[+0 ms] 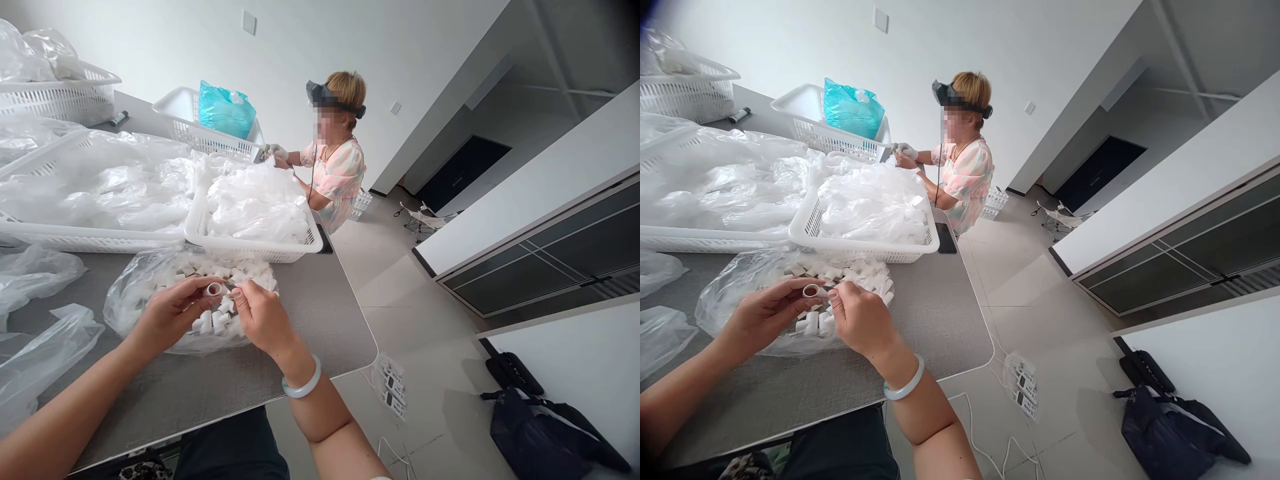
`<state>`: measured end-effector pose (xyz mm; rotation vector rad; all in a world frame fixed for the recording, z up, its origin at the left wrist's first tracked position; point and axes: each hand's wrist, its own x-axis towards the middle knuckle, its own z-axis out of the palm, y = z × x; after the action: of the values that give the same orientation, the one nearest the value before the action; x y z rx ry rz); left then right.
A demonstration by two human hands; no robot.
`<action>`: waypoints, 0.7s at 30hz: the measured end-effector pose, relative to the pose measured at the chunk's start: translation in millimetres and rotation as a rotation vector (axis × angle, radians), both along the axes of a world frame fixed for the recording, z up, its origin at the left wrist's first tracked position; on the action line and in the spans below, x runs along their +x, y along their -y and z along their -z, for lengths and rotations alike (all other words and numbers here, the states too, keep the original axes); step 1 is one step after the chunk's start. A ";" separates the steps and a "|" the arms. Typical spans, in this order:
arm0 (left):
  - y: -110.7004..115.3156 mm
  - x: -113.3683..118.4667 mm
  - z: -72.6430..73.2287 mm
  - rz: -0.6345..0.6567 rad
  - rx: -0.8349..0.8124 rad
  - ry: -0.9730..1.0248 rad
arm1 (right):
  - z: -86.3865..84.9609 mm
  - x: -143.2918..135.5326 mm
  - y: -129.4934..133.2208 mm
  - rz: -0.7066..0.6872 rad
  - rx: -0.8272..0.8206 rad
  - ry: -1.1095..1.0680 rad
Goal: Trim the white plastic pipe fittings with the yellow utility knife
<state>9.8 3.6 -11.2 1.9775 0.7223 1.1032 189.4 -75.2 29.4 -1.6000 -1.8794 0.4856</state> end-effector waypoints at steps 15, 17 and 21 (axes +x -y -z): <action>3.9 0.6 -7.9 -0.113 0.231 -0.061 | 7.3 -11.7 -7.2 0.040 0.016 0.333; 4.1 1.1 -7.6 -0.129 0.241 -0.051 | 8.1 -12.3 -7.5 0.049 0.020 0.335; 4.8 2.9 -8.0 -0.133 0.243 -0.037 | 7.1 -12.5 -7.5 0.065 0.009 0.302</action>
<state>12.7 -1.2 -3.2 2.1836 0.7787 1.2878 176.9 -67.7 22.3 -1.8030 -2.0340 0.2162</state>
